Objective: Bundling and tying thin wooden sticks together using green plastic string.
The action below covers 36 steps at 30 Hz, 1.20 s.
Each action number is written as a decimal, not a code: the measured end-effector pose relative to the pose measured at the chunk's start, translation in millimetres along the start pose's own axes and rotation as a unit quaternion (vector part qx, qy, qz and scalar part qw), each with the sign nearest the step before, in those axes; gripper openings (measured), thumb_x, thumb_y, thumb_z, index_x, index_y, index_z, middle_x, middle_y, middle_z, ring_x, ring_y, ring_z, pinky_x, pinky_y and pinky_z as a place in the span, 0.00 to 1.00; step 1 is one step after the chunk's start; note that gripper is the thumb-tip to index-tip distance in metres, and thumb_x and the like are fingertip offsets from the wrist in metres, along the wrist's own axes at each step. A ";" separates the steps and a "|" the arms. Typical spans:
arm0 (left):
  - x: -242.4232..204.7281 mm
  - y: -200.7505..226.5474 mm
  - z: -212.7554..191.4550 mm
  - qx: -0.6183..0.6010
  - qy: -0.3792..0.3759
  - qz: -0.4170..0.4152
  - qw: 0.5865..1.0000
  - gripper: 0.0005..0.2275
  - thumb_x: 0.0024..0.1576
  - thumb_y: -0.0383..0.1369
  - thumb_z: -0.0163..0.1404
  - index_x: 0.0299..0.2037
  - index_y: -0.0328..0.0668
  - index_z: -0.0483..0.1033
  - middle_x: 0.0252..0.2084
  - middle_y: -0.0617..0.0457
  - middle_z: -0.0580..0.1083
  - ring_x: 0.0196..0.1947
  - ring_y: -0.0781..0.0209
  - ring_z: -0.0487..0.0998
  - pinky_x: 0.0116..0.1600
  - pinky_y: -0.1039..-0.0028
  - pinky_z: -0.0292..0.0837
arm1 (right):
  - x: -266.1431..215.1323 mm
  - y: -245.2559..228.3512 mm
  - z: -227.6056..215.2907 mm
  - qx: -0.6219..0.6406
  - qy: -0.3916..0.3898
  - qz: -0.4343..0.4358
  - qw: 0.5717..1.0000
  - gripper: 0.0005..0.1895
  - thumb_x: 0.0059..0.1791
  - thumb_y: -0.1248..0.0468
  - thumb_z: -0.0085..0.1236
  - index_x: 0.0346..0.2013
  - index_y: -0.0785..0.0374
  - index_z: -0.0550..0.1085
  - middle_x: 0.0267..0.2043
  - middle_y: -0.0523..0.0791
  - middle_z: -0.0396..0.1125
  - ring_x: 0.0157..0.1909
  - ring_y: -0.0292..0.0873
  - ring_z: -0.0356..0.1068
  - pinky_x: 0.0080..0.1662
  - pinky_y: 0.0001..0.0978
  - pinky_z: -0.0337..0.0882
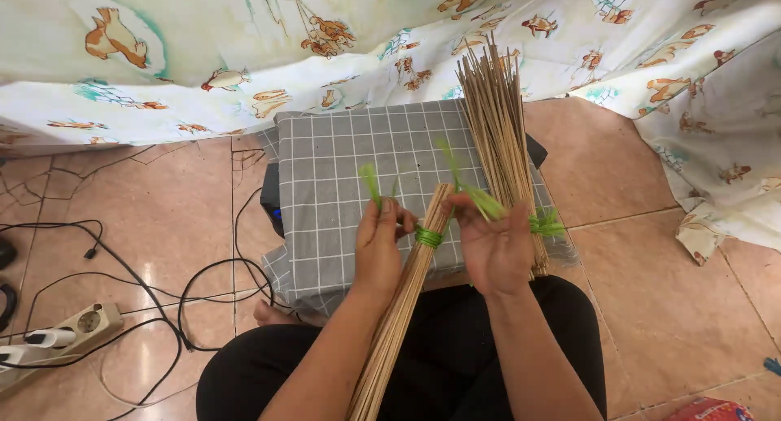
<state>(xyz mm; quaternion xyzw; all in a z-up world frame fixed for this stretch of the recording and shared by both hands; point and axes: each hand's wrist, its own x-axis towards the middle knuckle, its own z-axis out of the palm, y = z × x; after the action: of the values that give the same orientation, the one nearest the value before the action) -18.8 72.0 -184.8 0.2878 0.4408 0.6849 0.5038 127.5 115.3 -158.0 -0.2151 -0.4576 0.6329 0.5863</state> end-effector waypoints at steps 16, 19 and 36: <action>-27.3 38.3 24.3 0.341 -0.028 0.356 0.870 0.13 0.71 0.34 0.35 0.37 0.36 0.68 0.67 0.39 0.58 0.73 0.18 0.46 0.70 0.35 0.45 | -2.9 3.8 43.3 -0.450 -0.140 -0.171 0.865 0.15 0.49 0.78 0.53 0.44 0.64 0.82 0.45 0.48 0.75 0.43 0.50 0.74 0.50 0.37 0.72; -22.4 45.1 17.7 0.359 -0.004 0.432 0.827 0.14 0.65 0.40 0.46 0.49 0.35 0.71 0.73 0.33 0.55 0.75 0.18 0.43 0.73 0.34 0.39 | -5.2 -6.8 56.5 -0.417 -0.113 -0.161 0.888 0.13 0.48 0.80 0.51 0.43 0.76 0.80 0.42 0.63 0.74 0.40 0.63 0.74 0.44 0.52 0.75; 7.4 64.1 -13.5 0.516 -0.102 -0.082 0.847 0.23 0.60 0.51 0.43 0.32 0.39 0.80 0.26 0.35 0.77 0.35 0.26 0.80 0.36 0.51 0.73 | -19.4 13.5 10.5 -0.523 -0.142 -0.265 0.797 0.05 0.49 0.68 0.63 0.39 0.59 0.82 0.45 0.47 0.73 0.47 0.54 0.71 0.50 0.43 0.72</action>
<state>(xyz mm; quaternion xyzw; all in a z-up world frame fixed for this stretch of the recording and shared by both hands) -60.4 68.1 -133.9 0.5374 0.6985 0.2819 0.3792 115.9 95.1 -169.3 -0.2672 -0.8364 0.1407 0.4574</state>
